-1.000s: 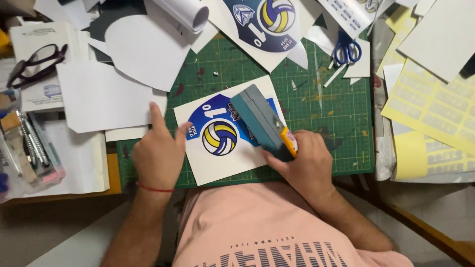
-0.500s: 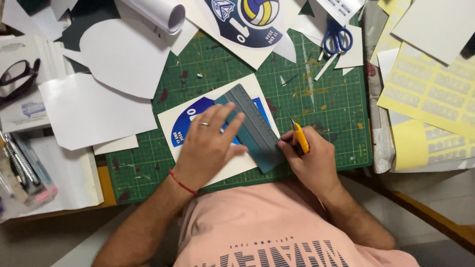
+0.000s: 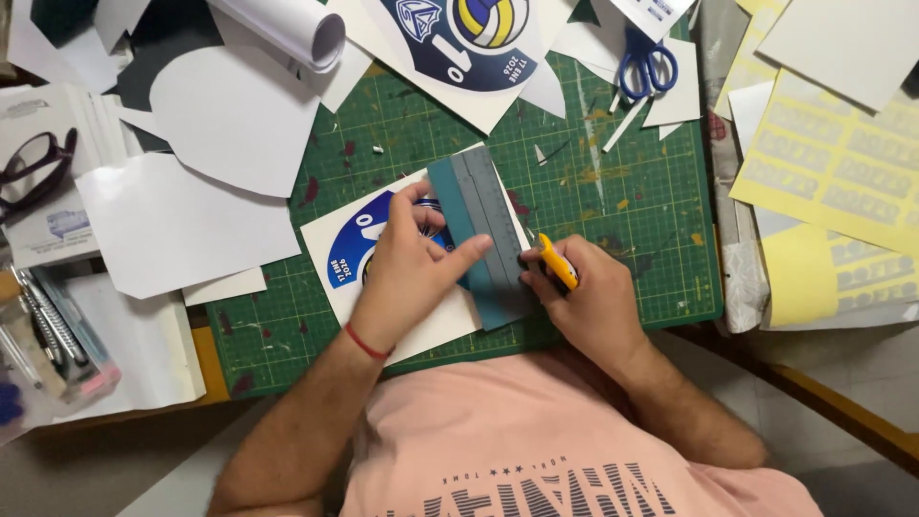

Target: The person uses a ruler and a utility knife to cut straight edges on a printed paper design. They then switch to a craft knife to carefully cut along the curved outline of the design, removing excess paper. Finally, they use a white pen to touch up or mark a small area on the cut-out design.

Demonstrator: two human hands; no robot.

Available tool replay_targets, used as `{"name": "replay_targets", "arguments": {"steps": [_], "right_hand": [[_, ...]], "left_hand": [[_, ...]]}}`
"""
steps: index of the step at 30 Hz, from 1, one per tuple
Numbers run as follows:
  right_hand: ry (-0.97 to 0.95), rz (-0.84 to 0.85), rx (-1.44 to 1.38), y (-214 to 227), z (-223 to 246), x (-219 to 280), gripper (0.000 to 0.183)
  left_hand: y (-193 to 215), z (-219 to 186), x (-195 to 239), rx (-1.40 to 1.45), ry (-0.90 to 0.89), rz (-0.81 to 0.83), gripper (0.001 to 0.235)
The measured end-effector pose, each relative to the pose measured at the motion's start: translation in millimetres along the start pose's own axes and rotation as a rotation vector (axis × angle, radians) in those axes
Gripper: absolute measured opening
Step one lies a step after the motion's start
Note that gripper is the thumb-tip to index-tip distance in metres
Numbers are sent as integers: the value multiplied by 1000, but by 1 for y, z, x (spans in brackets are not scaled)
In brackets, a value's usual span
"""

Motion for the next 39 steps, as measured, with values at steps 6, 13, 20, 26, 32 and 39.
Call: {"name": "replay_targets", "arguments": {"steps": [6,13,20,26,32,39], "right_hand": [[15,38,-55,6,3,-4,31],[-159,97,-116,8,3,-3,37],[-148,61,-35,4,-3,-5,31],[-74,9,-30,1,-4,-5,35],[-101,-2,-66,3,-8,-5,30],[-79,-2,-307,14,-24,-9,22]], "left_hand": [[-4,0,-30,-48,140,83,41],[-5,-11,-21,-170,176,82,48],[3,-1,-15,-571,-254,31,51],[6,-13,-16,-841,-1242,-47,44],[-1,-9,-23,-908,-1462,12,40],[-8,-3,-9,-1004,-1548,-69,37]]}}
Point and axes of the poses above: each hand's wrist, its own x-axis away from the middle knuckle, its own y-axis out of the back of the hand, z = x × y, the point moved 4 cm from there along -x, towards the middle knuckle, and after that the axes turned 7 degrees about -x, right-handed, at the moved point
